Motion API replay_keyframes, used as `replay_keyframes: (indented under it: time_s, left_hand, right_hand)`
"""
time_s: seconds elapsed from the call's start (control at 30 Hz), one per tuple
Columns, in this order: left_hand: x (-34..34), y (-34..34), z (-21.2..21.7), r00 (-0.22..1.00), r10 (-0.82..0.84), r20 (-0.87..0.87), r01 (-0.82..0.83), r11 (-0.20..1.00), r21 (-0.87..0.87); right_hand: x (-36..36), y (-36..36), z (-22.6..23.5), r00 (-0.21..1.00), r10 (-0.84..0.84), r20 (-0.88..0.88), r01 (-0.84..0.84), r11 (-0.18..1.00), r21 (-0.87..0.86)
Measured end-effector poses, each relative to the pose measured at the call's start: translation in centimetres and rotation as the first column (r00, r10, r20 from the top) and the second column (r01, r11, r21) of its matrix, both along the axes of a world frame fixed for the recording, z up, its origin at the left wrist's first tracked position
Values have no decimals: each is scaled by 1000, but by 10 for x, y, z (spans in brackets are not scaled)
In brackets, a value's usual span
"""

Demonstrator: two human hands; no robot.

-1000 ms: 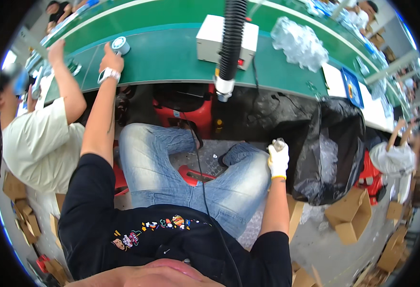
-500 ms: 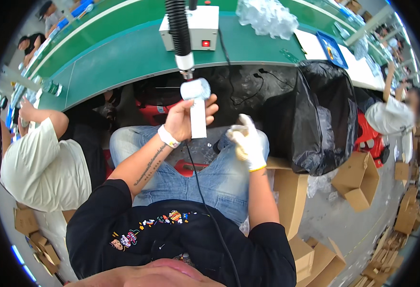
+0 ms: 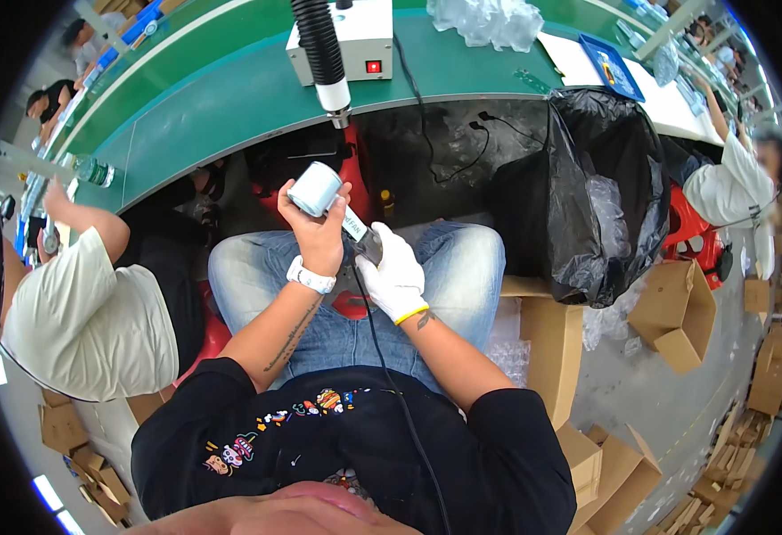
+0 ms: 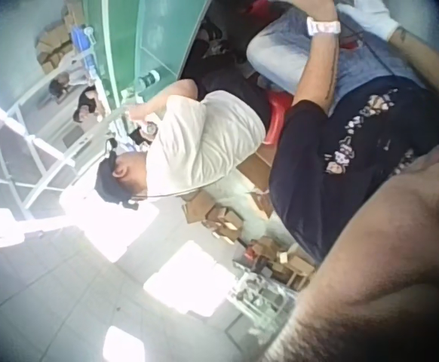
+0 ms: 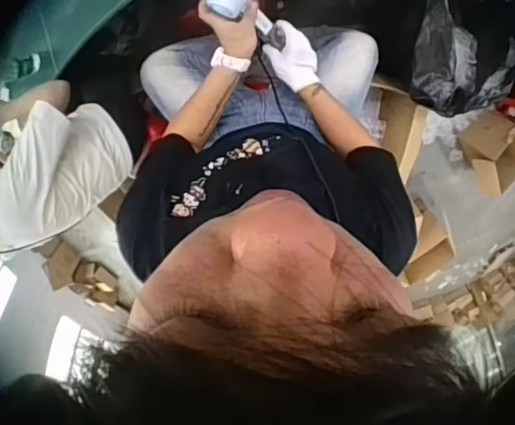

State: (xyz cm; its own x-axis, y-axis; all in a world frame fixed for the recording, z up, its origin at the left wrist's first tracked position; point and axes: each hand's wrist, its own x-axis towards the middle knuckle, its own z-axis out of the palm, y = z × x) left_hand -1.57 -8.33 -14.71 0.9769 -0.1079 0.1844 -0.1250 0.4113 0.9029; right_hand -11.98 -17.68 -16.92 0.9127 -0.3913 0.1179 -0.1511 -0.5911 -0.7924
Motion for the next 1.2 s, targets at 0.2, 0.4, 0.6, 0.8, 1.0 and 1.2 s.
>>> replay_keyframes:
  time_s: [0.2,0.4,0.6,0.8,1.0,1.2]
  left_hand:
    - [-16,-3,-2,971,50,235,-75,992,97]
    - [-31,-4,6,991,-127,51,123,990,75]
    - [-35,18,3,954,-274,-123,287,952,106]
    - [-2,36,50,818,-437,-375,320,886,-335]
    - [-11,46,64,852,-439,-284,360,887,-290]
    - [-11,55,74,731,-672,-117,610,721,-330]
  right_hand:
    - [2,-2,-10,987,-64,150,79,992,-97]
    - [2,-7,3,938,-134,320,175,979,-102]
    - [-8,-33,44,947,-104,304,171,965,-200]
    - [-11,-40,69,806,-275,524,-24,870,493]
    - [-19,-78,68,978,-176,112,-165,-324,932]
    - [-28,-75,79,969,-36,244,-234,177,956]
